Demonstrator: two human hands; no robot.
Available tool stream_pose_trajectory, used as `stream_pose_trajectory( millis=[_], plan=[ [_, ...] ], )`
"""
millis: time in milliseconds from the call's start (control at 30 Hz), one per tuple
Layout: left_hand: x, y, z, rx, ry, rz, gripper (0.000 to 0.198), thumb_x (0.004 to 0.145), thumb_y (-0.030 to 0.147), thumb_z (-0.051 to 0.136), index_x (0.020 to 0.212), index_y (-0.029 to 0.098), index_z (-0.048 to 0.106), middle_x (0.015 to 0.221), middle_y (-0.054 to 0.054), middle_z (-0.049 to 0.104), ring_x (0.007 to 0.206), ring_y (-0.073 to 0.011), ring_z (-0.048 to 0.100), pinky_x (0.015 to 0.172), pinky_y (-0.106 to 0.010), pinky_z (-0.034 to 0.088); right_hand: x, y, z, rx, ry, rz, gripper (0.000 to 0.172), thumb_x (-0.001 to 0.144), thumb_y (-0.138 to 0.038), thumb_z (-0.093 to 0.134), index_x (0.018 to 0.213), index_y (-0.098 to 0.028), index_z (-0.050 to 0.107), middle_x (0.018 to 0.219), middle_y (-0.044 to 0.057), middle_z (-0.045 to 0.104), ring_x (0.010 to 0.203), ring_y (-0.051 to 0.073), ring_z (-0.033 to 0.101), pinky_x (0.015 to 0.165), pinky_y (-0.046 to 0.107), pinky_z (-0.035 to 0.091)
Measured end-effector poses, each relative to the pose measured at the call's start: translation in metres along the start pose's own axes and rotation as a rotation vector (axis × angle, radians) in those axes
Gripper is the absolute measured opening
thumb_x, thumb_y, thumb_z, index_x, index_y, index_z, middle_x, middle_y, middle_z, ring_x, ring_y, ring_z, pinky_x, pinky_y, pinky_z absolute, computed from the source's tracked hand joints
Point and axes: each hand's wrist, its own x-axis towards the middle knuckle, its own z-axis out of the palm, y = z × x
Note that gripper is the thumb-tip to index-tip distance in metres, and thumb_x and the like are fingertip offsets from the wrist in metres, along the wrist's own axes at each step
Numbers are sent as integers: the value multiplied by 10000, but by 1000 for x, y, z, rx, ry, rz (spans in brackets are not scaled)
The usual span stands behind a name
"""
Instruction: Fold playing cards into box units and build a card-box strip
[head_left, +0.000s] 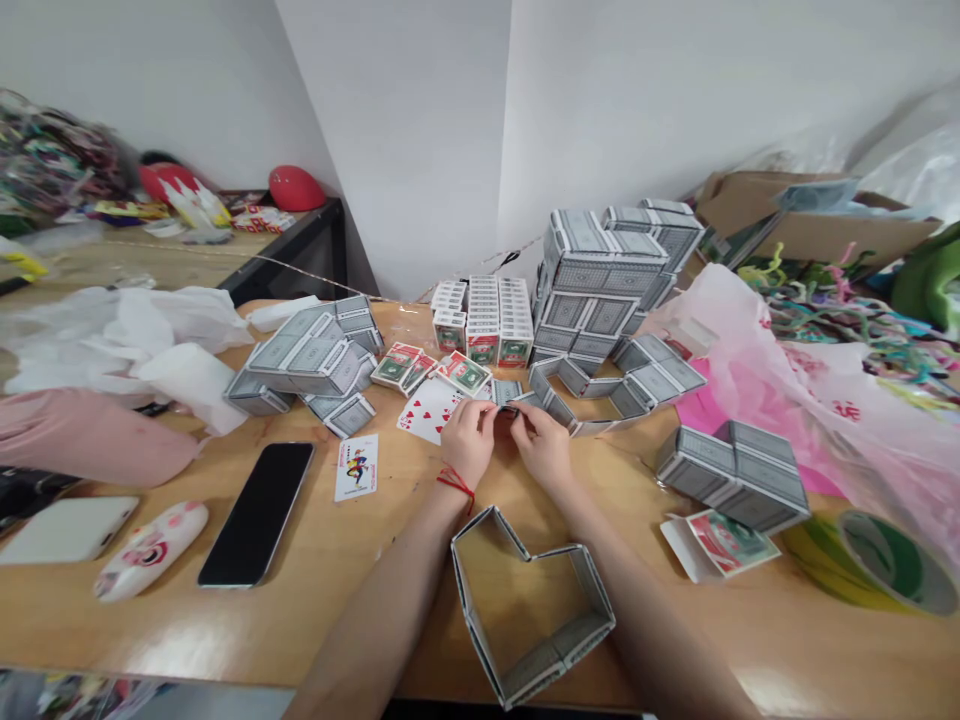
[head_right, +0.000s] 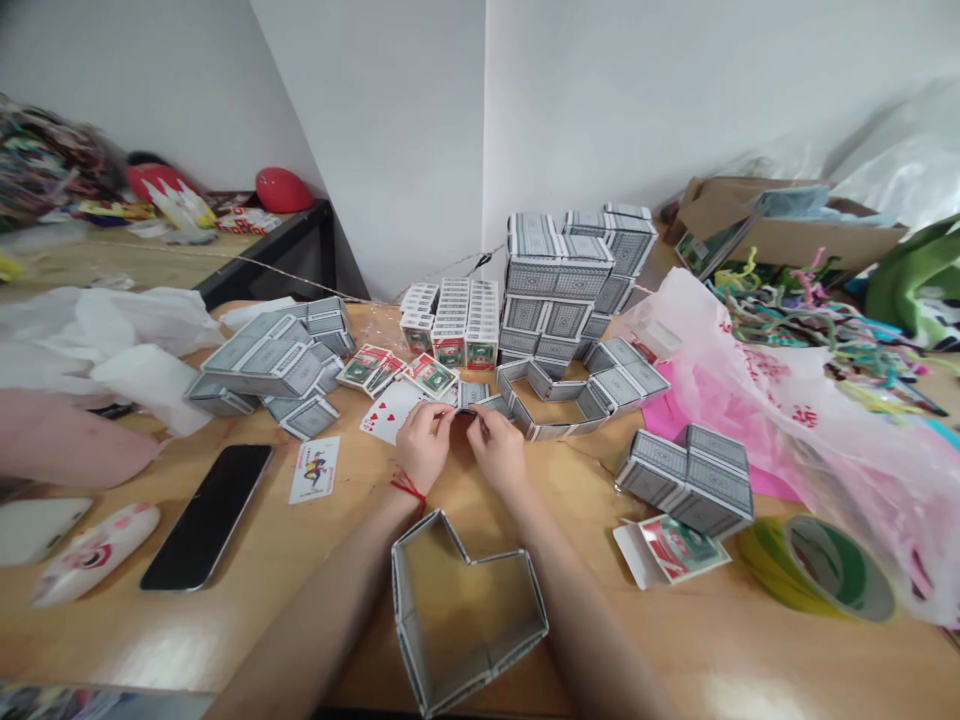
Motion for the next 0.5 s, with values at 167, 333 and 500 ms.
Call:
stream_pose_trajectory(
  millis=[167,333,500],
  plan=[
    [1,4,-2,-74,-20,68,72,830,194,493,827,177,563,768,-26,616,745,-116,574,694,-235,465,1,3,4,-35,102,13,325,787,-295,490,1069,-168,589,862,75,665,712,161,608,676,288,512],
    [2,10,-6,-121,-31,109,74,829,195,494,820,183,567,760,-26,618,761,-116,582,705,-242,475,2,1,0,-121,175,-6,296,797,-225,441,1036,-175,608,818,80,646,750,185,587,712,329,499],
    [2,10,-7,-132,-4,91,62,821,191,506,815,176,567,762,-27,623,741,-112,585,696,-244,482,2,-7,-1,-102,125,-12,346,751,-241,510,1083,-180,584,846,79,635,804,197,583,754,335,493]
  ],
)
